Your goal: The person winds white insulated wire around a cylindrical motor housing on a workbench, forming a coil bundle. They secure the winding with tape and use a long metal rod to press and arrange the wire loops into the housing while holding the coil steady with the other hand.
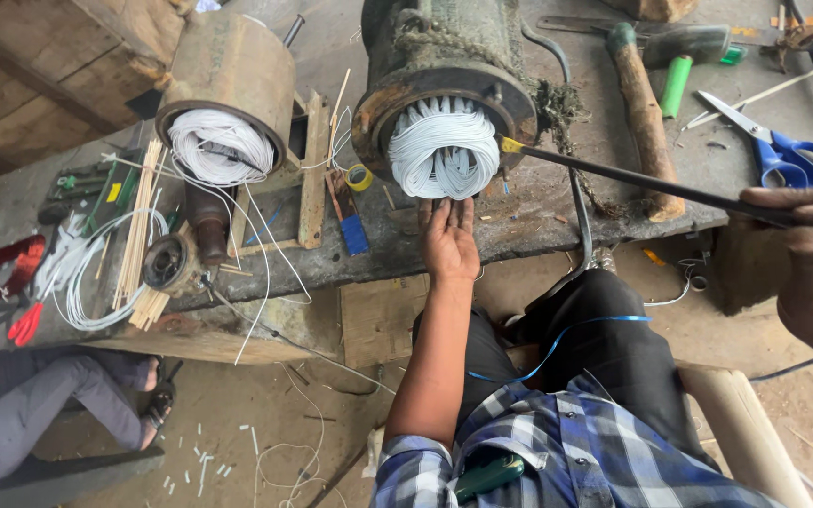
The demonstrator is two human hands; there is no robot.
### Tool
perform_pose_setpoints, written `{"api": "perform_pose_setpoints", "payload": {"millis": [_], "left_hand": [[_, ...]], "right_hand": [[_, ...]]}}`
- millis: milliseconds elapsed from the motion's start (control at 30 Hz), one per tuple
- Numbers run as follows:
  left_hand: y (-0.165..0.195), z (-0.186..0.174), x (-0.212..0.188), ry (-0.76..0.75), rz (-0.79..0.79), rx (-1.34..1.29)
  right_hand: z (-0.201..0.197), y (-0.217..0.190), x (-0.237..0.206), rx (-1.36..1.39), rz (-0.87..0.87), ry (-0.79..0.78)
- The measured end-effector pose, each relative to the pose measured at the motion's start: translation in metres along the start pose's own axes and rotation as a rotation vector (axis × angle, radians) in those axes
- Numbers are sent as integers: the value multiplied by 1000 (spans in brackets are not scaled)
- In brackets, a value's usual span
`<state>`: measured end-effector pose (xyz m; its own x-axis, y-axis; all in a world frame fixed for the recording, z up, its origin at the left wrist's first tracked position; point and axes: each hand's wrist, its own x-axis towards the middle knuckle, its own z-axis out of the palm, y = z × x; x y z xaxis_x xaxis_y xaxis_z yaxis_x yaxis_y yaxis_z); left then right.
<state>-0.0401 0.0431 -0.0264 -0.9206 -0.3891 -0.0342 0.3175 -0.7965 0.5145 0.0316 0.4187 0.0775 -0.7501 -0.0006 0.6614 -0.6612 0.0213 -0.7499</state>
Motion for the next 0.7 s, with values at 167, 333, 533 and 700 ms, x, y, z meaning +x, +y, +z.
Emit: {"api": "perform_pose_setpoints", "payload": {"millis": [167,333,533,700], "left_hand": [[3,2,0,-4,19,31],[3,3,-1,31,-2,48],[3,-1,1,65,-1,73],[3,-1,7,97,-32,5]], "right_hand": [[13,-32,27,-12,-7,-40],[16,-79,49,-108,127,-121],[23,-96,84,-254,-133,-227],[26,-109,122,-596,-143,-250]]}}
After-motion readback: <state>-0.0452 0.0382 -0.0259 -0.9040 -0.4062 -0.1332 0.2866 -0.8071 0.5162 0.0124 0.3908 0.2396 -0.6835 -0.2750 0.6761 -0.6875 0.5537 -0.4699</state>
